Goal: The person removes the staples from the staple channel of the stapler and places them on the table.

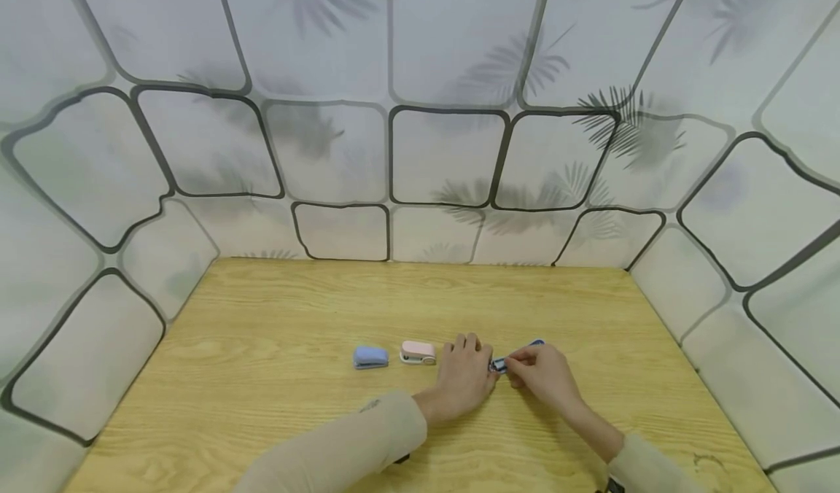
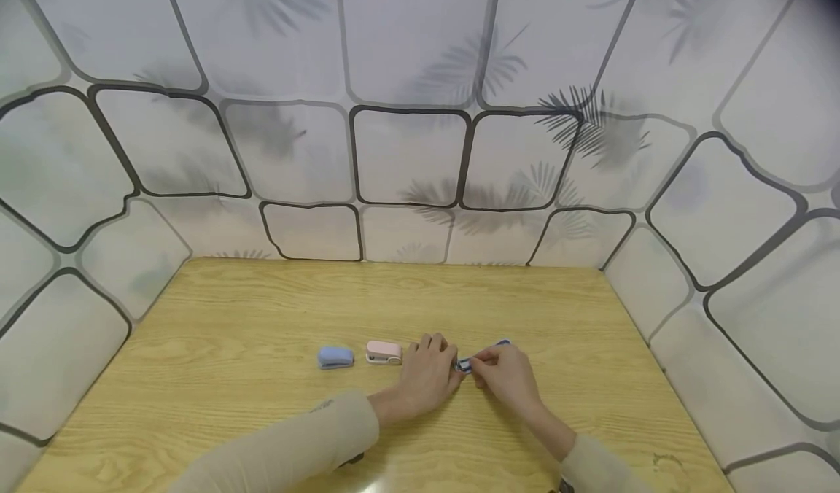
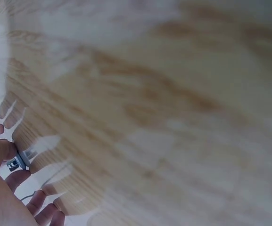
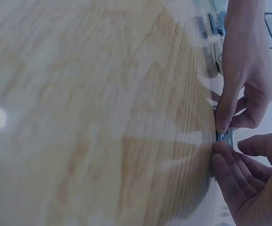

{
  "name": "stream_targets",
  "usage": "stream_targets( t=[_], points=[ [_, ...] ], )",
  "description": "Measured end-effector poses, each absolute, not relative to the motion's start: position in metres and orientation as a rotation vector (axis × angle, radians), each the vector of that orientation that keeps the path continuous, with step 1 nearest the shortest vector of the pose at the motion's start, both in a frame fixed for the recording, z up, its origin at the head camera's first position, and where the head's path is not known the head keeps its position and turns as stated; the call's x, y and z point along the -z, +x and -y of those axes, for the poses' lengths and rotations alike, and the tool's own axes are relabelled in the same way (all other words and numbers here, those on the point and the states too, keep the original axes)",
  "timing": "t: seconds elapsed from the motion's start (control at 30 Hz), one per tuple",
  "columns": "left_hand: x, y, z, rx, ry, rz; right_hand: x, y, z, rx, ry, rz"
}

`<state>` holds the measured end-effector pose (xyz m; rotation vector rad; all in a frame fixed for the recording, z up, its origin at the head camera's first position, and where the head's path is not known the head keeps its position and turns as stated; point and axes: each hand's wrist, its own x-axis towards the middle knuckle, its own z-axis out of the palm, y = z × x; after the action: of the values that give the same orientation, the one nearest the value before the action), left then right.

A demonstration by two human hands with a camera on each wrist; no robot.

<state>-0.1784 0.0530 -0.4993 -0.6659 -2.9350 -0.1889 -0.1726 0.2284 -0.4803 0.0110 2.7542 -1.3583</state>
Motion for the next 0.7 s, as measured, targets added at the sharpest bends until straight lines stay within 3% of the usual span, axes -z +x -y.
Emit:
stream_targets(
  t=[0.7],
  points=[
    [0.4979, -0.1772, -0.0536, 0.17, -0.666, 2.957, 0.4782, -0.1758, -0.2263, 1.47, 0.089, -2.615]
  ],
)
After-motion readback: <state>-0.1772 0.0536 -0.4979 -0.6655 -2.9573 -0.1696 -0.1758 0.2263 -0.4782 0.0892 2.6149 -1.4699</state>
